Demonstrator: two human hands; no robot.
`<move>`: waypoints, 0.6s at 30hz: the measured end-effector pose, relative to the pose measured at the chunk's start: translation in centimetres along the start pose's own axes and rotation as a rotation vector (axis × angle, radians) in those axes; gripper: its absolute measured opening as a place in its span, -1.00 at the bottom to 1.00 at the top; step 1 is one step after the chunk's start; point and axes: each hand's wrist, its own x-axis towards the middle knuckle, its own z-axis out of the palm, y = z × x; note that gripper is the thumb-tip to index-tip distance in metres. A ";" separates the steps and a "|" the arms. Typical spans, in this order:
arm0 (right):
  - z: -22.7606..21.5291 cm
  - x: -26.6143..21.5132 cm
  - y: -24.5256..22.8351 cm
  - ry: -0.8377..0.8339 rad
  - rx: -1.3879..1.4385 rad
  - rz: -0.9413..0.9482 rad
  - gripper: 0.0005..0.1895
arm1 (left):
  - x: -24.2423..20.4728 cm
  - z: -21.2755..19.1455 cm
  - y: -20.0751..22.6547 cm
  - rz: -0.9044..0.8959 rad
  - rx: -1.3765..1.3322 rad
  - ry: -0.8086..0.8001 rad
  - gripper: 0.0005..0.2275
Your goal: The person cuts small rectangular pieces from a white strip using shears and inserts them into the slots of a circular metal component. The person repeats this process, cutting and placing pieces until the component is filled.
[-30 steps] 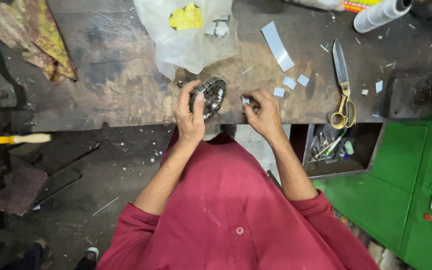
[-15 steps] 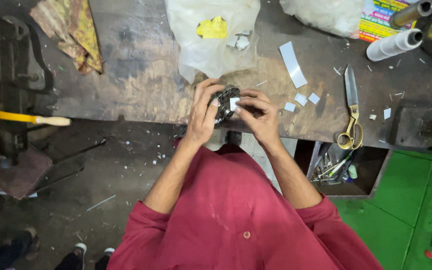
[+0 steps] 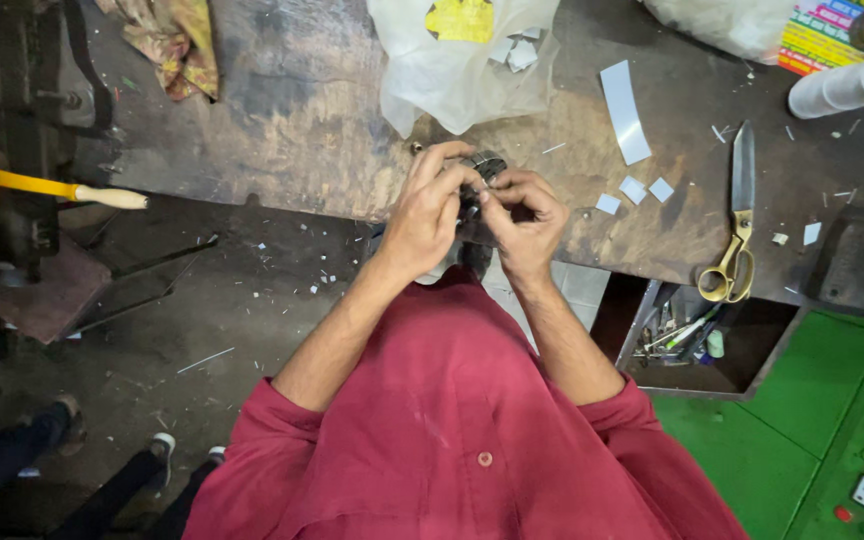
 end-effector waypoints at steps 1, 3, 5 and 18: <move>0.0 0.1 0.1 -0.016 -0.013 0.004 -0.89 | 0.0 -0.1 0.1 0.014 0.020 -0.002 -0.75; -0.2 0.5 0.3 -0.047 -0.042 0.011 -0.89 | -0.1 -0.2 0.2 -0.042 -0.023 0.027 -0.69; -0.3 0.8 0.3 -0.097 -0.108 -0.053 -0.89 | -0.3 -0.3 0.2 -0.062 -0.075 0.052 -0.64; 3.5 0.4 -1.5 0.083 -0.428 -0.290 -0.88 | -0.4 1.0 -1.9 -0.188 -0.357 0.103 -0.64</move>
